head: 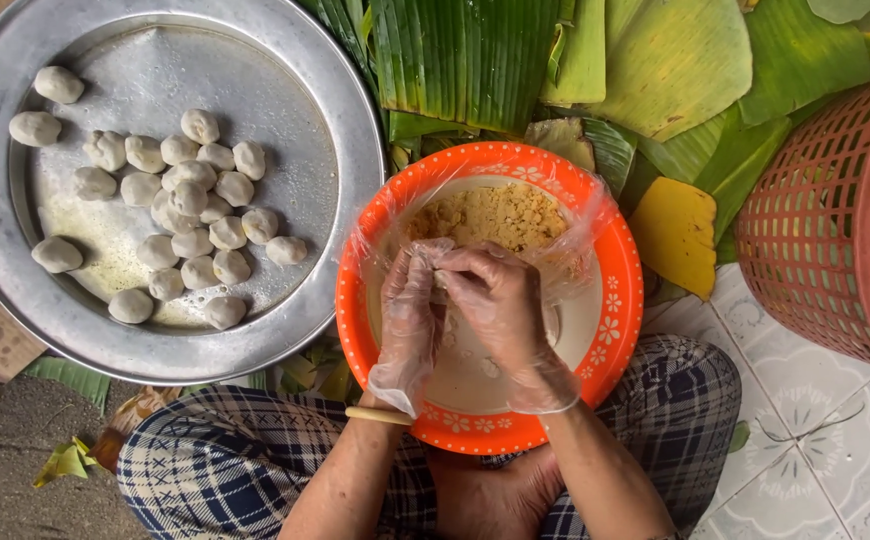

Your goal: The person is manually forming filled dough balls by flattening a piece of dough, adding a yellow filling, and rolling it between their palms.

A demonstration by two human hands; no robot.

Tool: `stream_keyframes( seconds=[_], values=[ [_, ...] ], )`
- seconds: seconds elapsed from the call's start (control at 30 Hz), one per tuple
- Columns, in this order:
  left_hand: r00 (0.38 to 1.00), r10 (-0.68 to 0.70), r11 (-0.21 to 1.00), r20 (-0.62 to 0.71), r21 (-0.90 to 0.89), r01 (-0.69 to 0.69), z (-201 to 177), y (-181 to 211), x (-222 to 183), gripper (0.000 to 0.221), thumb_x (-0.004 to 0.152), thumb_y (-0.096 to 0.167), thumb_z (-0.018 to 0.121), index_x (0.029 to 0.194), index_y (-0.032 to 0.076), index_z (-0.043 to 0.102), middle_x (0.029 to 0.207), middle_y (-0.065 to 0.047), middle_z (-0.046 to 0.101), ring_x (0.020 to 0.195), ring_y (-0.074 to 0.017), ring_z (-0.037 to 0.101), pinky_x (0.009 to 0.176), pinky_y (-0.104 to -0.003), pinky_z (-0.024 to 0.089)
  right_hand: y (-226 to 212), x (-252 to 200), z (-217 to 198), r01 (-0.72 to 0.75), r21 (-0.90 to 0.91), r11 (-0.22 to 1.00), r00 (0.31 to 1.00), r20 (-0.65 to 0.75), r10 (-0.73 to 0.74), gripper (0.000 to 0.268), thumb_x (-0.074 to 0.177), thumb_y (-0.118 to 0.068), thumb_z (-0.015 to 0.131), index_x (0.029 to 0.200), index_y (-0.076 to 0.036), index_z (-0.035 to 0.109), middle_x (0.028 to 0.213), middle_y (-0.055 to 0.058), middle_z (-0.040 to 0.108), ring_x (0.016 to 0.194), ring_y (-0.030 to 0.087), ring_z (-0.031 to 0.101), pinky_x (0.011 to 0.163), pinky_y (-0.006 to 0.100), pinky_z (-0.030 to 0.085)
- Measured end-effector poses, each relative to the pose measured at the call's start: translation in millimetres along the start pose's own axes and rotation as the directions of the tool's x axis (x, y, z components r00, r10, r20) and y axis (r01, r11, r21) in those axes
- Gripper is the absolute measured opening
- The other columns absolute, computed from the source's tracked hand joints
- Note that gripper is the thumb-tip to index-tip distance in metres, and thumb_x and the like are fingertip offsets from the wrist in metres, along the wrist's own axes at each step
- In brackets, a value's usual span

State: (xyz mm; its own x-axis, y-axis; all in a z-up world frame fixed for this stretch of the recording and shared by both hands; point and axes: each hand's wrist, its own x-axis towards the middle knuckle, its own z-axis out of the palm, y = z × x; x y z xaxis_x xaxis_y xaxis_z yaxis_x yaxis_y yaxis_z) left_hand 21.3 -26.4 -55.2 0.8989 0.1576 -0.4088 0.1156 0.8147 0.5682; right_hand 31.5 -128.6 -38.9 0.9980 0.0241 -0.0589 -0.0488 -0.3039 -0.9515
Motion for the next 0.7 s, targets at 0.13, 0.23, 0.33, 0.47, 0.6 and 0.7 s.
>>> stream_keyframes(
  seconds=[0.13, 0.23, 0.33, 0.47, 0.6, 0.7],
  values=[
    [0.984, -0.156, 0.987, -0.092, 0.024, 0.158, 10.0, 23.8, 0.7, 0.017, 0.102, 0.016, 0.055, 0.107, 0.006, 0.068, 0.089, -0.009, 0.066, 0.087, -0.0163, 0.063, 0.091, -0.029, 0.056, -8.8, 0.7, 2.9, 0.169, -0.072, 0.983, 0.985, 0.045, -0.166, 0.021, 0.087, -0.002, 0.078, 0.108, -0.003, 0.076, 0.102, 0.017, 0.073, 0.095, 0.03, 0.074, 0.084, 0.037, 0.063],
    [0.896, -0.414, 0.91, -0.163, -0.057, 0.41, 37.3, 53.7, 4.0, 0.042, 0.095, 0.029, 0.058, 0.13, 0.006, 0.059, 0.12, -0.012, 0.06, 0.105, -0.0217, 0.06, 0.102, -0.033, 0.05, -20.3, -1.1, -6.6, 0.204, -0.122, 0.971, 0.975, 0.118, -0.19, 0.038, 0.086, -0.005, 0.079, 0.122, 0.0, 0.07, 0.115, 0.025, 0.069, 0.103, 0.04, 0.07, 0.092, 0.048, 0.06],
    [0.931, -0.364, 0.931, -0.021, 0.027, 0.365, 28.0, 32.9, -4.3, 0.059, 0.097, 0.026, 0.056, 0.149, 0.001, 0.046, 0.147, -0.018, 0.052, 0.125, -0.0246, 0.055, 0.11, -0.037, 0.046, -4.2, -4.5, -10.2, 0.244, -0.185, 0.952, 0.97, 0.059, -0.237, 0.039, 0.086, -0.002, 0.078, 0.125, 0.0, 0.069, 0.12, 0.025, 0.067, 0.107, 0.041, 0.07, 0.093, 0.048, 0.059],
    [0.989, -0.129, 0.986, 0.074, 0.12, 0.12, -2.3, 0.3, -1.0, 0.033, 0.101, 0.014, 0.055, 0.129, -0.003, 0.063, 0.132, -0.021, 0.065, 0.119, -0.0262, 0.062, 0.105, -0.038, 0.051, 15.1, -6.9, -4.6, 0.235, -0.187, 0.954, 0.968, -0.043, -0.247, 0.022, 0.087, -0.004, 0.079, 0.109, -0.005, 0.079, 0.106, 0.013, 0.075, 0.1, 0.027, 0.075, 0.088, 0.034, 0.061],
    [0.972, -0.235, 0.971, -0.018, -0.045, 0.234, -1.5, 15.5, 2.7, 0.034, 0.099, 0.018, 0.055, 0.121, -0.005, 0.065, 0.125, -0.024, 0.067, 0.117, -0.031, 0.066, 0.105, -0.039, 0.053, -29.2, -4.6, -13.6, 0.02, 0.194, 0.981, 0.995, 0.092, -0.039, 0.051, 0.087, 0.001, 0.076, 0.135, -0.007, 0.062, 0.121, 0.025, 0.065, 0.095, 0.032, 0.072, 0.09, 0.043, 0.063],
    [0.962, -0.273, 0.956, -0.023, -0.123, 0.268, 6.0, 15.5, 2.2, 0.033, 0.1, 0.022, 0.055, 0.115, -0.004, 0.066, 0.123, -0.027, 0.067, 0.115, -0.0333, 0.067, 0.104, -0.041, 0.054, -7.9, -9.0, -17.4, -0.072, 0.157, 0.985, 0.997, 0.053, 0.064, 0.036, 0.086, 0.0, 0.078, 0.12, -0.005, 0.071, 0.116, 0.018, 0.069, 0.087, 0.023, 0.073, 0.082, 0.035, 0.064]
  ],
)
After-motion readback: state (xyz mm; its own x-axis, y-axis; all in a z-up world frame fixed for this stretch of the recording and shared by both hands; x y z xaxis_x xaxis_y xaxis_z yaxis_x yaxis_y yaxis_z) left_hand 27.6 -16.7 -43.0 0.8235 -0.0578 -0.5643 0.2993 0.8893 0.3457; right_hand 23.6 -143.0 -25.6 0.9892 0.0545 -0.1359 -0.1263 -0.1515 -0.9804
